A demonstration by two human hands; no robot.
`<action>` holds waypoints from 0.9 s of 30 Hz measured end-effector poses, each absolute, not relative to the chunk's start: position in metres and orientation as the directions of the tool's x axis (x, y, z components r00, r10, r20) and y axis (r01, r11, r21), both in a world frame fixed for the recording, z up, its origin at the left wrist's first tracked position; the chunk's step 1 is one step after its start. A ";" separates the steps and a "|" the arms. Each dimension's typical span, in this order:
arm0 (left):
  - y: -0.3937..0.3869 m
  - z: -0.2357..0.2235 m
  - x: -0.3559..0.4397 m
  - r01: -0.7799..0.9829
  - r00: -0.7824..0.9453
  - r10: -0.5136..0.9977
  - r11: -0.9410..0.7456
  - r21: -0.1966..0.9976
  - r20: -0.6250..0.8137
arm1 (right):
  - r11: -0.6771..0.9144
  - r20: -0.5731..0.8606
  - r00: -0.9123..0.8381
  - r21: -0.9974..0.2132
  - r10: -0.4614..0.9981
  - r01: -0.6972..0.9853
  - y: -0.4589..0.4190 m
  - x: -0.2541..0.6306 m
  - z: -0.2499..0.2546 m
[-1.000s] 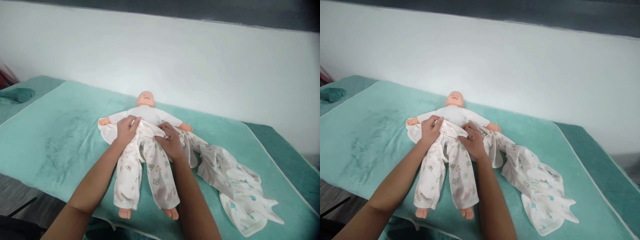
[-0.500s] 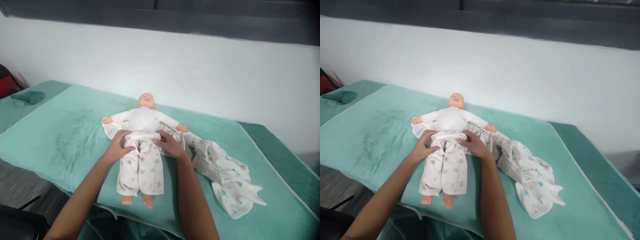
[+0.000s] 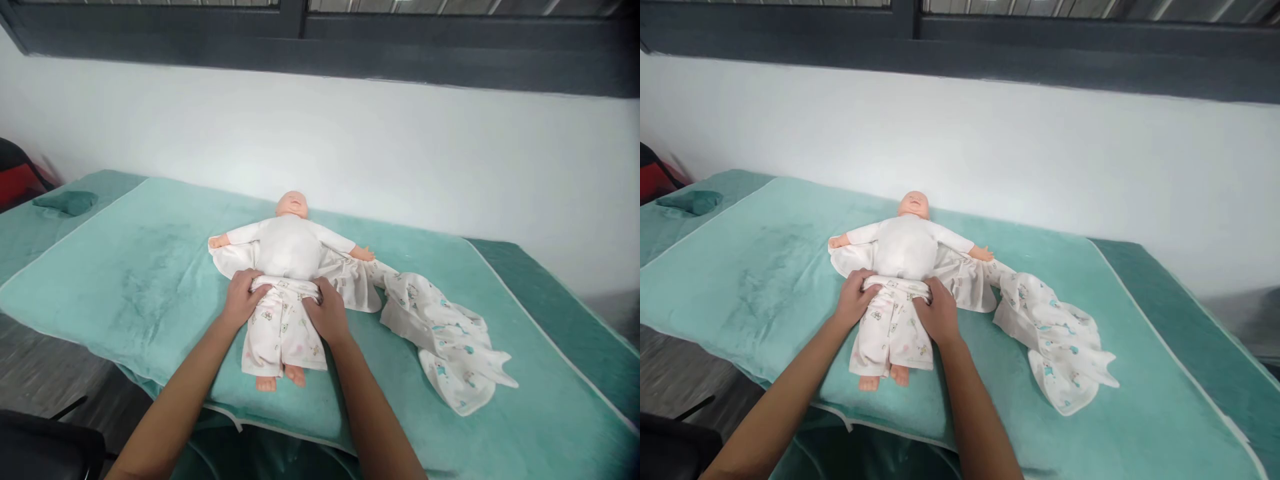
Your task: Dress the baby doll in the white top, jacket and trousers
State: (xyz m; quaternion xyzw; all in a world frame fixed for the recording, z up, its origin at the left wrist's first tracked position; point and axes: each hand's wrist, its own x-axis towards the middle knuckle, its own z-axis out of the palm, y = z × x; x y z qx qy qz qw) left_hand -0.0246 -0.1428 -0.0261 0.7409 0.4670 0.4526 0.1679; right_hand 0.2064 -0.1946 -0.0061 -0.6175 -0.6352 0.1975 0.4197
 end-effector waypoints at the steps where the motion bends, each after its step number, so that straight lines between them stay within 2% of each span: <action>1: -0.145 -0.023 -0.028 0.502 0.157 0.882 -0.459 0.733 0.445 | 0.169 0.271 0.093 -0.798 0.958 0.578 -0.197 0.209 -0.004; 4: -0.150 -0.014 -0.042 0.363 0.248 0.932 -0.344 0.866 0.266 | 0.180 0.207 0.005 -0.863 0.978 0.472 -0.206 0.217 0.000; 7: -0.156 -0.010 -0.053 0.297 0.379 0.910 -0.291 0.909 0.168 | 0.154 0.163 -0.020 -0.876 0.986 0.457 -0.217 0.219 -0.001; 9: -0.162 -0.013 -0.054 0.321 0.352 0.913 -0.325 0.889 0.206 | 0.161 0.191 0.004 -0.839 0.982 0.520 -0.222 0.216 -0.007; 14: -0.185 -0.037 -0.044 0.459 0.159 0.858 -0.503 0.733 0.489 | 0.227 0.414 0.137 -0.714 0.900 0.663 -0.230 0.207 -0.024; 17: -0.195 -0.043 -0.039 0.528 0.122 0.852 -0.490 0.694 0.509 | 0.233 0.454 0.196 -0.726 0.869 0.647 -0.234 0.205 -0.027; 21: -0.201 -0.034 -0.040 0.446 0.146 0.914 -0.403 0.799 0.379 | 0.227 0.347 0.142 -0.821 0.927 0.524 -0.242 0.206 -0.019; 24: -0.209 -0.027 -0.052 0.322 0.283 0.921 -0.353 0.879 0.266 | 0.210 0.236 0.006 -0.879 0.972 0.428 -0.257 0.211 -0.009; 27: -0.225 -0.021 -0.068 0.298 0.446 0.879 -0.324 0.898 0.169 | 0.212 0.154 -0.167 -0.878 0.974 0.429 -0.276 0.215 -0.004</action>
